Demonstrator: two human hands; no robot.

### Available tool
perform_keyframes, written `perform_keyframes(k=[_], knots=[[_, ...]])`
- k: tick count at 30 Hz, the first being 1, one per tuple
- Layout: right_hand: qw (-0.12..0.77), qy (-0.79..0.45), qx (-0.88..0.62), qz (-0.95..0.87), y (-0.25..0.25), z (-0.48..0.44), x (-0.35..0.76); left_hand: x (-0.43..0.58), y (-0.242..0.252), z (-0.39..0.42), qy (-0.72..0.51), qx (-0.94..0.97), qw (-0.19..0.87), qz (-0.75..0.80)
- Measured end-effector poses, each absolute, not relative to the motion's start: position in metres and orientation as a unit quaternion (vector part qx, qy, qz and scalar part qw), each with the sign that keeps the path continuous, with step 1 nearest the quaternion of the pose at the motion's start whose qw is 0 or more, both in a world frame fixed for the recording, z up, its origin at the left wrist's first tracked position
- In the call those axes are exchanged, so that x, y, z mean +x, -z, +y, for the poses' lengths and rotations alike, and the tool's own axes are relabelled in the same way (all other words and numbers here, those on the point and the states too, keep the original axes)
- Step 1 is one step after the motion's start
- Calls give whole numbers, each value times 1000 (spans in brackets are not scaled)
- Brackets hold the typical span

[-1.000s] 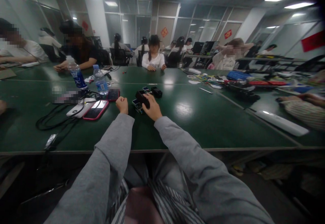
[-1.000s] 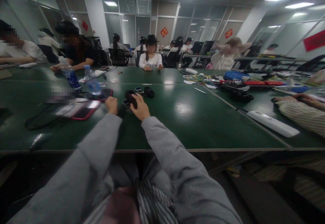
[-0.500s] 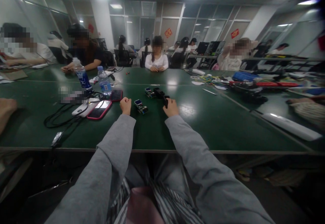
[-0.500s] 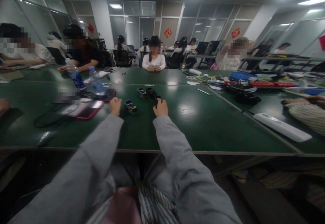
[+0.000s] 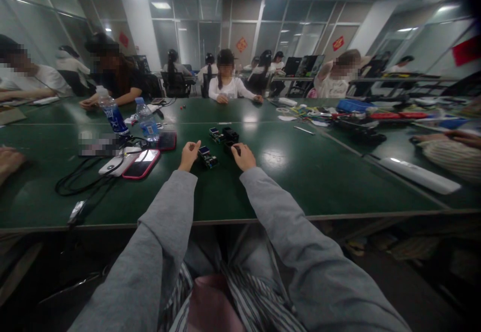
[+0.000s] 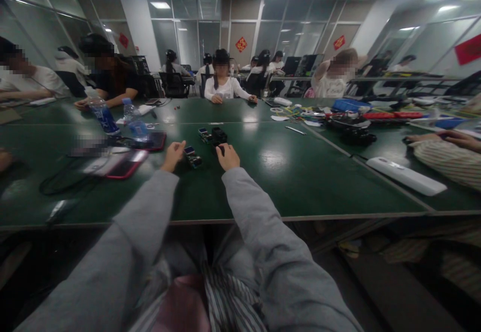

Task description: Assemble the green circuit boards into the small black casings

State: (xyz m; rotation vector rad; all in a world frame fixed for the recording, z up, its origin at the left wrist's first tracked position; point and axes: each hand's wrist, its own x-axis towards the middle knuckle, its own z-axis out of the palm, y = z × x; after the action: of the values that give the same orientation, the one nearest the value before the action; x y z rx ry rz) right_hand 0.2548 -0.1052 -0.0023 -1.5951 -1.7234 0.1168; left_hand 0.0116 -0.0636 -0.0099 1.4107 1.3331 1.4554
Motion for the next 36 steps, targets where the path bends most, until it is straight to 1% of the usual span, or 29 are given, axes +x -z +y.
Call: perform_keyframes(k=[4,12,14,21,25,31,33,36], knots=[[411,-41,-606,-680,0,-106,252,15,14,-60,-536,574,386,484],[487,25,-592,-642,-6,-108,255,13,21,-56,-516,621,358,468],[493,30,-595,-634,-3,-104,256,12,23,-54,-515,627,356,463],[427,-67,-600,-673,18,-91,252,15,22,-54,-510,638,354,456],[401,-55,-573,-713,21,-92,248,19,19,-61,-489,648,373,449],[352,-50,-537,-765,23,-96,245,18,19,-65,-486,679,291,467],[341,-60,-530,-774,24,-96,244,18,19,-65,-488,679,284,469],[350,-63,-526,-773,25,-96,244,18,19,-63,-496,666,290,475]])
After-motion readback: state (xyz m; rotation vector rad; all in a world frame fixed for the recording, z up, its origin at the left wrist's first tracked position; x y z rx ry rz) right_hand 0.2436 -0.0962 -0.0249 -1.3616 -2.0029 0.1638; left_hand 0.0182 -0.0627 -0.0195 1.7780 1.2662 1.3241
